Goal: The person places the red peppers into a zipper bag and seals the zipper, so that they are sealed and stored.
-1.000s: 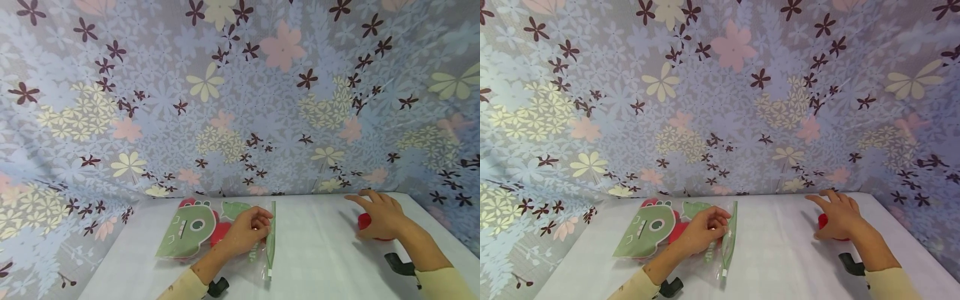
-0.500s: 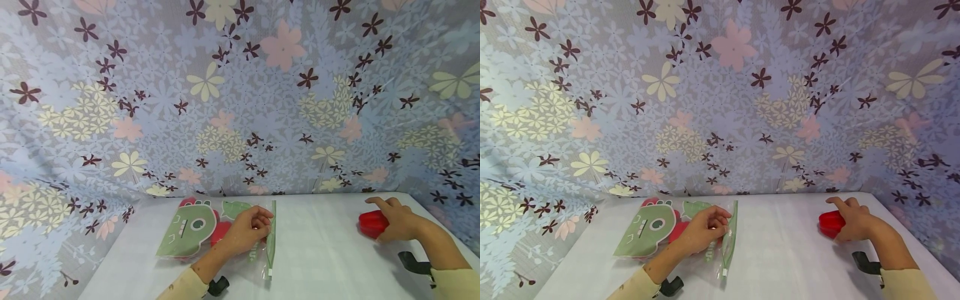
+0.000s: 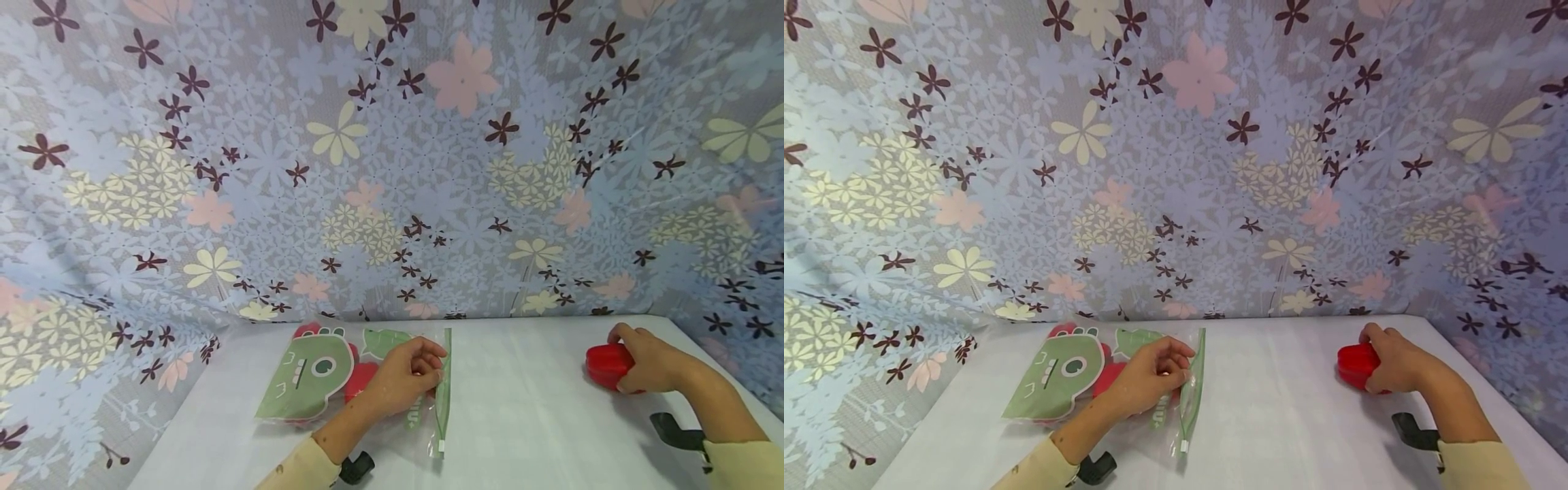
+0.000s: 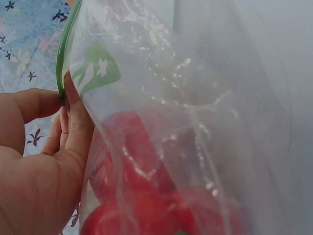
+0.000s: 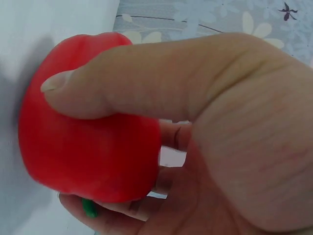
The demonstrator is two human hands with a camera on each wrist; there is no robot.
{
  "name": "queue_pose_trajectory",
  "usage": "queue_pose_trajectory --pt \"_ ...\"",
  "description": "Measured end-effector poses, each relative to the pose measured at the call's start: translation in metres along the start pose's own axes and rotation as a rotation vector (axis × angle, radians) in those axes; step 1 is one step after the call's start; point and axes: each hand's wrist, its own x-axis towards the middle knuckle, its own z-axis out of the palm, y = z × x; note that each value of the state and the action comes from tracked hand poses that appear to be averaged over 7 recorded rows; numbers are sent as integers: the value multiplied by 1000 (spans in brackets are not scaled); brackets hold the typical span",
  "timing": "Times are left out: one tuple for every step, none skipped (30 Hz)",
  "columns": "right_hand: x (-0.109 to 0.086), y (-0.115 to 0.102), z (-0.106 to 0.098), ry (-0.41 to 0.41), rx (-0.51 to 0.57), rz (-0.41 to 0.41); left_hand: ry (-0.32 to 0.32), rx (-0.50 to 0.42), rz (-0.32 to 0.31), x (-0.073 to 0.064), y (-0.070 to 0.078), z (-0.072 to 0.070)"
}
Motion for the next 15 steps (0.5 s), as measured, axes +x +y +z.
queue_pose_trajectory --pt "0 -1 0 3 1 -4 -1 0 1 0 1 0" --pt "0 -2 0 7 3 -9 -2 0 3 0 1 0" --pt "1 -4 -1 12 5 -13 -4 -1 4 -1 1 0" --pt "1 -5 -1 18 6 -14 -4 0 5 -1 2 0" --pt "1 -6 0 23 7 -19 -3 0 6 -1 2 0" --pt "1 -7 0 27 6 -23 -3 2 7 -1 2 0" --pt "2 -9 0 33 3 -29 -3 3 6 -1 3 0" --pt "2 -10 0 40 2 -31 -2 5 6 -2 3 0" --pt "2 -12 0 46 1 -36 -2 5 6 -2 3 0" --pt "2 -13 1 53 -1 -44 -1 7 6 -2 3 0" --pt "3 -15 1 62 -3 -53 -1 8 6 -2 3 0" --pt "3 -17 1 72 -5 -61 -1 10 8 -2 3 0" --pt "3 -20 1 82 -6 -70 -1 11 9 -2 3 0" --pt "3 -23 2 90 -6 -80 -1 11 11 -2 3 0" --pt "3 -26 2 98 -4 -94 -2 11 13 -2 2 0"
